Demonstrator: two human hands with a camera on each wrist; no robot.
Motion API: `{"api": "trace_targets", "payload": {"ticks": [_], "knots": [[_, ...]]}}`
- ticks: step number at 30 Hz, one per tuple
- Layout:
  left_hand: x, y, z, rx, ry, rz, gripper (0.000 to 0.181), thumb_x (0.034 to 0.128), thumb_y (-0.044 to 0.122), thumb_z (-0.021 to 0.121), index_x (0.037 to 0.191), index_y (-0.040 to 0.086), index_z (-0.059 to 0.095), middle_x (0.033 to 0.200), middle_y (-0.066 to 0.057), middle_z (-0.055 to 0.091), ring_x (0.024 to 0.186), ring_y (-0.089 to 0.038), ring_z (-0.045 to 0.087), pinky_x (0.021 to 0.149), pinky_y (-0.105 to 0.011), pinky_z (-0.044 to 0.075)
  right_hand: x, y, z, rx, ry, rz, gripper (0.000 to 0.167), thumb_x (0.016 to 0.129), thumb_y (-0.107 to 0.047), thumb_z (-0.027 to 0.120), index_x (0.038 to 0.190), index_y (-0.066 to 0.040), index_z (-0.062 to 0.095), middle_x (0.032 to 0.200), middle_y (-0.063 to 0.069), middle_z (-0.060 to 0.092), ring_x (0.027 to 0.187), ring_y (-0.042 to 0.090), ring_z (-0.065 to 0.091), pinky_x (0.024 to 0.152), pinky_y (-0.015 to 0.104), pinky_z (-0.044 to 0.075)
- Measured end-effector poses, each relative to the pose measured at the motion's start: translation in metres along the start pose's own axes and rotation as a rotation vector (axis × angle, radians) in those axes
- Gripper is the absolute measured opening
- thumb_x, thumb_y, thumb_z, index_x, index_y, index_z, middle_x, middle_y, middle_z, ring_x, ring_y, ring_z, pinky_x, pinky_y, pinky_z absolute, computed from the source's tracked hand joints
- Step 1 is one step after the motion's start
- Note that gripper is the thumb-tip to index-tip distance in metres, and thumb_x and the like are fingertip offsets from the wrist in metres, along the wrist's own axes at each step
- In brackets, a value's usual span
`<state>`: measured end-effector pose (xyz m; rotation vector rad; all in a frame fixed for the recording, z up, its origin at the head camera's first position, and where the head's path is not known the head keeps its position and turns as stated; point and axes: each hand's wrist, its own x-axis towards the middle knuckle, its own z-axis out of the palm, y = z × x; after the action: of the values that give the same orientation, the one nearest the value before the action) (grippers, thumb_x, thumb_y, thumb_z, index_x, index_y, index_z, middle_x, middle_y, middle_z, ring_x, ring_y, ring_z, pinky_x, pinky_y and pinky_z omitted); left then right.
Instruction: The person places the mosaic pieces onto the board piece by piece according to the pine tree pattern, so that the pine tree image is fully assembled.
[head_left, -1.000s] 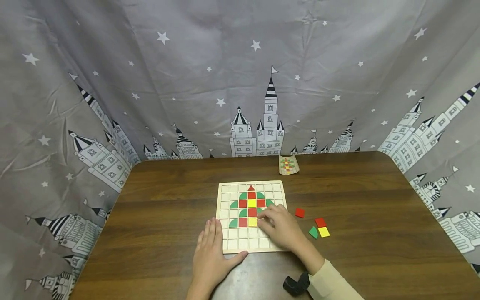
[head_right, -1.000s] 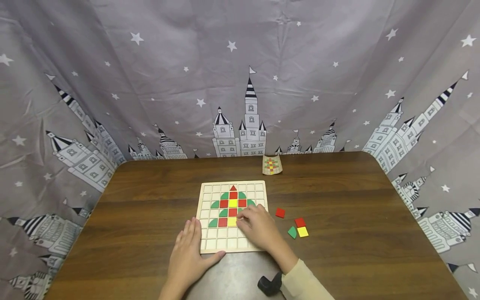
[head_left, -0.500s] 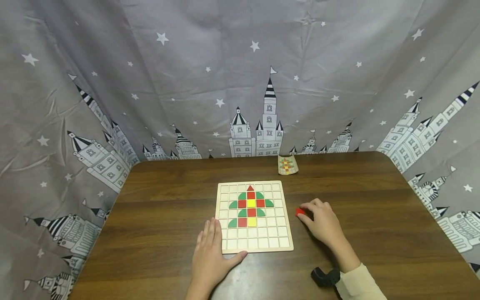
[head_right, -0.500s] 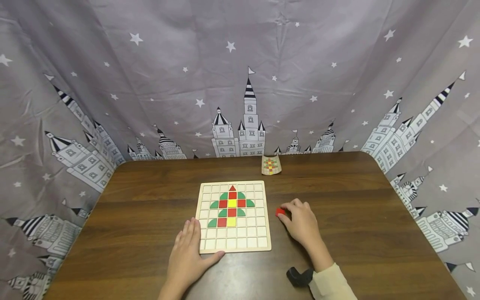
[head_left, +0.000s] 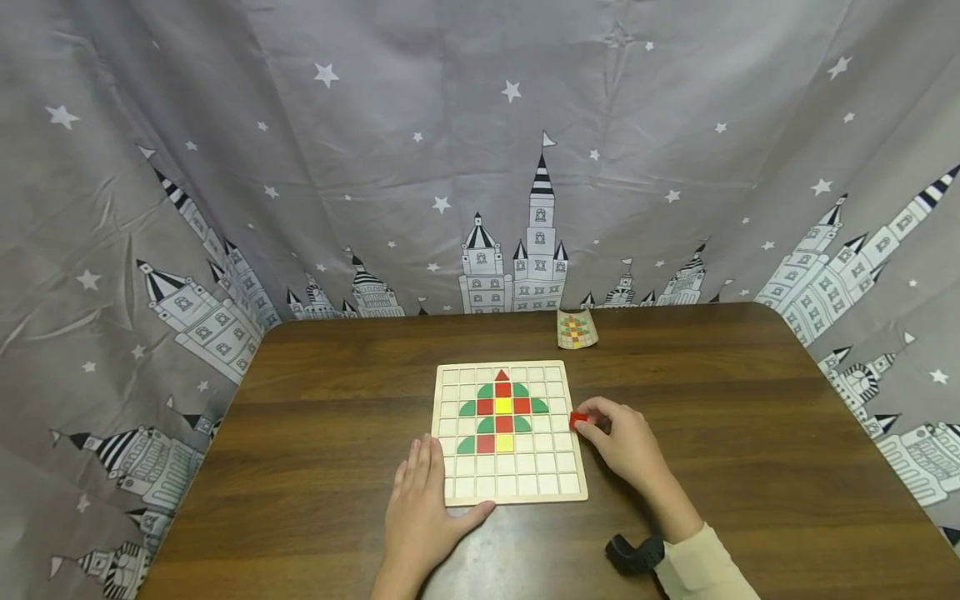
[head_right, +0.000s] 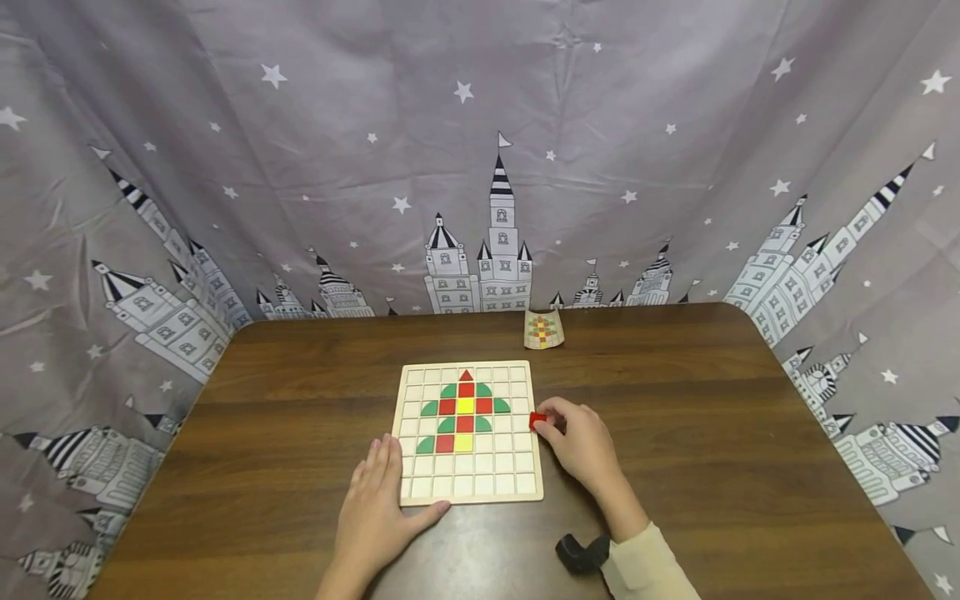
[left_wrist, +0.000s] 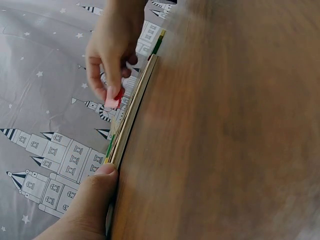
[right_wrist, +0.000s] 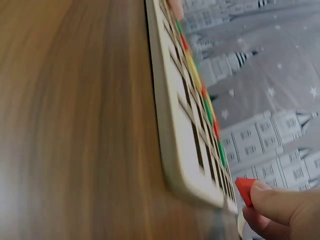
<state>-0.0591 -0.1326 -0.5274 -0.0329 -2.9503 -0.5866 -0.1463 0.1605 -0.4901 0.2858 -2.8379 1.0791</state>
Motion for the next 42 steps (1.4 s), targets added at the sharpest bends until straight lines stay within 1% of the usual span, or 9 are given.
{"api": "trace_targets", "payload": {"ticks": [2,5,6,11,15,21,29,35,42], "knots": [[0.0,0.0,0.0,-0.001,-0.009,-0.005,0.124,0.0698,0.083,0.063,0.154,-0.002,0.029,0.162,-0.017,0.028,0.152,-0.034,0.024,0.121,-0.053,0.026,0.001,-0.008,0.006,0.034,-0.004,0.003,0.013,0.087,-0.021,0.077,0.099,-0.018,0.072,0.075,-0.011,0.063,0.069,0.01,0.051,0.069,0.028,0.043],[0.0,0.0,0.0,-0.001,-0.021,-0.011,0.125,0.0696,0.084,0.062,0.154,-0.002,0.029,0.163,-0.017,0.027,0.152,-0.034,0.023,0.121,-0.053,0.026,0.001,-0.02,0.017,0.068,-0.034,0.005,0.012,0.085,-0.021,0.079,0.096,-0.021,0.073,0.073,-0.013,0.061,0.071,0.011,0.049,0.067,0.026,0.042],[0.0,0.0,0.0,0.0,-0.022,-0.012,0.125,0.0696,0.084,0.062,0.154,-0.002,0.029,0.163,-0.017,0.026,0.153,-0.034,0.023,0.121,-0.053,0.026,0.001,-0.024,0.021,0.072,-0.047,0.006,0.012,0.085,-0.022,0.079,0.094,-0.022,0.072,0.072,-0.013,0.06,0.071,0.011,0.048,0.063,0.025,0.041],[0.0,0.0,0.0,-0.001,-0.028,-0.014,0.125,0.0697,0.084,0.062,0.155,-0.001,0.028,0.163,-0.017,0.025,0.153,-0.033,0.022,0.122,-0.053,0.025,0.0,-0.037,0.038,0.049,-0.113,-0.022,0.01,0.085,-0.026,0.079,0.091,-0.027,0.071,0.072,-0.018,0.056,0.073,0.008,0.048,0.064,0.022,0.041],[0.0,0.0,0.001,-0.006,-0.028,-0.009,0.125,0.0702,0.084,0.062,0.155,-0.001,0.028,0.163,-0.017,0.025,0.153,-0.033,0.021,0.122,-0.053,0.025,-0.001,-0.041,0.045,0.017,-0.116,-0.058,0.011,0.084,-0.027,0.08,0.089,-0.029,0.07,0.072,-0.021,0.054,0.076,0.007,0.047,0.066,0.022,0.039],[0.0,0.0,-0.001,-0.005,-0.022,-0.007,0.124,0.0706,0.083,0.062,0.154,-0.002,0.028,0.163,-0.017,0.026,0.153,-0.034,0.022,0.121,-0.053,0.025,0.0,-0.042,0.048,-0.013,-0.112,-0.105,0.011,0.083,-0.027,0.08,0.088,-0.029,0.071,0.078,-0.02,0.056,0.08,0.005,0.049,0.07,0.024,0.042],[0.0,0.0,0.0,0.0,-0.02,-0.004,0.124,0.0702,0.084,0.061,0.154,-0.002,0.029,0.163,-0.017,0.027,0.152,-0.034,0.023,0.121,-0.054,0.026,0.001,-0.043,0.049,-0.008,-0.105,-0.11,0.01,0.083,-0.025,0.081,0.089,-0.026,0.073,0.094,-0.016,0.067,0.089,0.006,0.058,0.076,0.029,0.048],[0.0,0.0,-0.001,0.001,-0.02,-0.002,0.125,0.07,0.084,0.061,0.154,-0.002,0.029,0.163,-0.017,0.027,0.152,-0.034,0.024,0.121,-0.053,0.026,0.0,-0.045,0.048,-0.012,-0.111,-0.118,0.012,0.081,-0.026,0.082,0.089,-0.025,0.073,0.094,-0.014,0.067,0.092,0.008,0.06,0.079,0.031,0.05],[0.0,0.0,0.0,0.004,-0.016,0.002,0.125,0.0699,0.084,0.061,0.154,-0.002,0.03,0.163,-0.018,0.027,0.152,-0.034,0.024,0.121,-0.053,0.027,-0.001,-0.042,0.049,-0.038,-0.11,-0.141,0.011,0.082,-0.028,0.081,0.089,-0.023,0.075,0.092,-0.014,0.067,0.091,0.008,0.06,0.08,0.032,0.052]]}}
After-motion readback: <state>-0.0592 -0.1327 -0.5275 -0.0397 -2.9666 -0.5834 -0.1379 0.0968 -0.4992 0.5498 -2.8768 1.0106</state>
